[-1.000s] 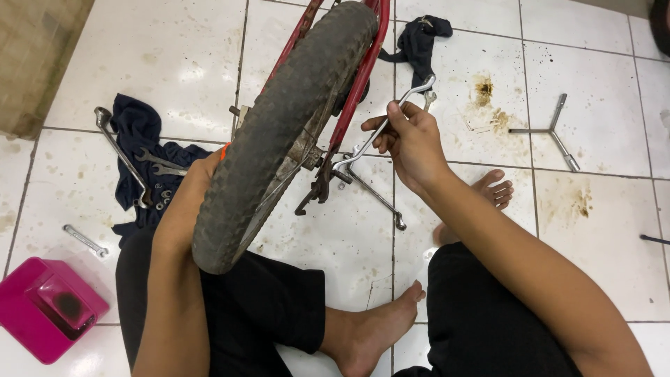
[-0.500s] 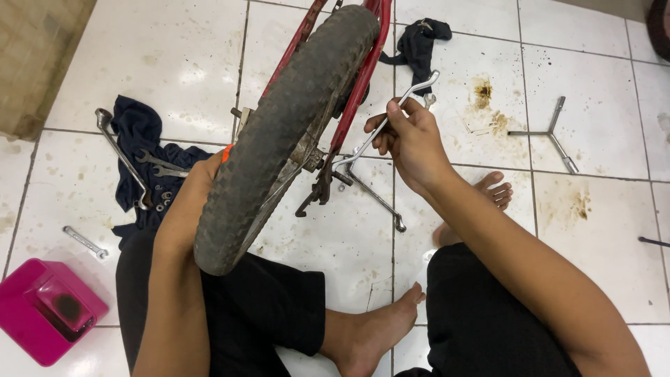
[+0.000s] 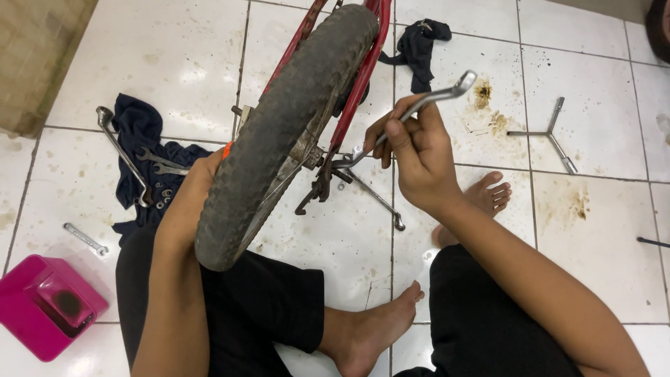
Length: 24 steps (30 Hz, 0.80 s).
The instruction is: Securing the rear axle of a bicycle by tightening the axle nut with a wrench.
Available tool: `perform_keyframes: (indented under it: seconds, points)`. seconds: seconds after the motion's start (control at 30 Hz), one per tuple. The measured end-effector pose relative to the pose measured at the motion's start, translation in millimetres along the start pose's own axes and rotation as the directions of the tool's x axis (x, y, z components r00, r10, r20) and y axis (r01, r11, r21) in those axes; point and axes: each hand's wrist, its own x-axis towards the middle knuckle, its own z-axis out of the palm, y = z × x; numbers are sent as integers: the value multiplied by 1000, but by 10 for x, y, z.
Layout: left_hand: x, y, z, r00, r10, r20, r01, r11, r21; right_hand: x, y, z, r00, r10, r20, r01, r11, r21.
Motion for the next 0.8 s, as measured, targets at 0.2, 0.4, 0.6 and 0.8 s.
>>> perform_keyframes:
  seconds: [0.2,0.4,0.6,0.8]
  points:
    - [8,-15,-8,1000,15,12,-15,1000,-18,-34,123,22,989,69,-131,-63,997,47]
    - [13,-1,-17,1000,-4,-1,4,1000,1,-83,-203,10,983,-124,-138,83,960,-268]
    - [15,39,0,1000,-8,-5,8,999,37,-128,-168,-148,974,87,-212,-92,996,-18]
    - [2,18,8,999,45,13,-45,999,0,-189,211,-213,880,390,-271,-330,913,241]
